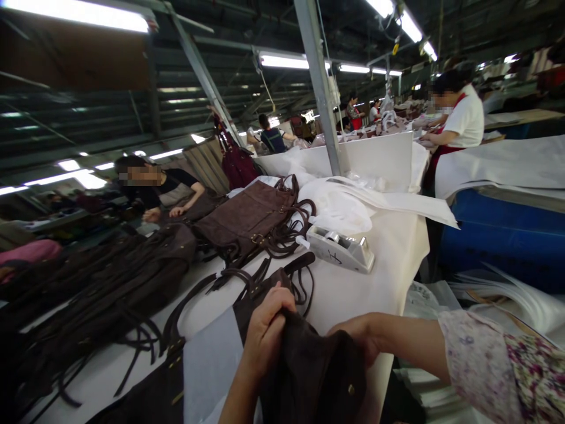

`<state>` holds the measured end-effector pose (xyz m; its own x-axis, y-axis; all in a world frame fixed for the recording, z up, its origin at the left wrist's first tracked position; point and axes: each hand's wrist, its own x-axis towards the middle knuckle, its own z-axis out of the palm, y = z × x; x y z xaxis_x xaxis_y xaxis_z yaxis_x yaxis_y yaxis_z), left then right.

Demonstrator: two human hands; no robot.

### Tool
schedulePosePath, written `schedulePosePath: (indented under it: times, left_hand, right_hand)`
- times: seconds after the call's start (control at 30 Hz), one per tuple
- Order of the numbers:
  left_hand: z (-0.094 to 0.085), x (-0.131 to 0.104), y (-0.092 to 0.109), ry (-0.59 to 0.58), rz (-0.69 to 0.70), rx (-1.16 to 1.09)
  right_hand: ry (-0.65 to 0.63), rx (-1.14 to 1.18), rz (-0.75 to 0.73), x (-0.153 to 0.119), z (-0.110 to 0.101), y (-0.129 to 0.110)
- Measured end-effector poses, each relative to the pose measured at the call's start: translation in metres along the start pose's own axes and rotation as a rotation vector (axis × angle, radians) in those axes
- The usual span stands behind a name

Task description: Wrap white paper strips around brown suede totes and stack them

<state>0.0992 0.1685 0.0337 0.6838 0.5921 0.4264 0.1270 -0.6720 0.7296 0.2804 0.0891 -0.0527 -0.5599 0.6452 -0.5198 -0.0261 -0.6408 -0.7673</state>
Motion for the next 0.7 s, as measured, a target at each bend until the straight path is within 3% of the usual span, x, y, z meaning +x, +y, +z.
schedulePosePath:
  times: [0.13,0.2,0.37,0.47,0.53,0.7]
  left_hand:
    - [-0.006,-0.003,-0.001,0.155,-0.004,-0.088]
    - [-0.004,-0.003,-0.001,0.170,-0.006,-0.104]
    - [0.020,0.000,-0.001,0.137,0.030,-0.010]
    - [0.031,0.000,-0.001,0.127,0.034,0.032]
    - [0.037,-0.001,-0.001,0.110,0.038,0.044]
    - [0.050,-0.003,0.004,0.032,0.046,0.187]
  right_hand:
    - [-0.189,0.252,0.038,-0.013,-0.012,0.011]
    - [-0.095,0.246,-0.052,-0.020,-0.013,0.012]
    - [0.383,-0.161,-0.296,-0.027,-0.013,0.018]
    - [0.567,-0.252,-0.353,-0.023,-0.018,0.031]
    - [0.598,-0.215,-0.351,-0.018,-0.021,0.037]
    - [0.514,-0.066,-0.273,-0.003,-0.024,0.032]
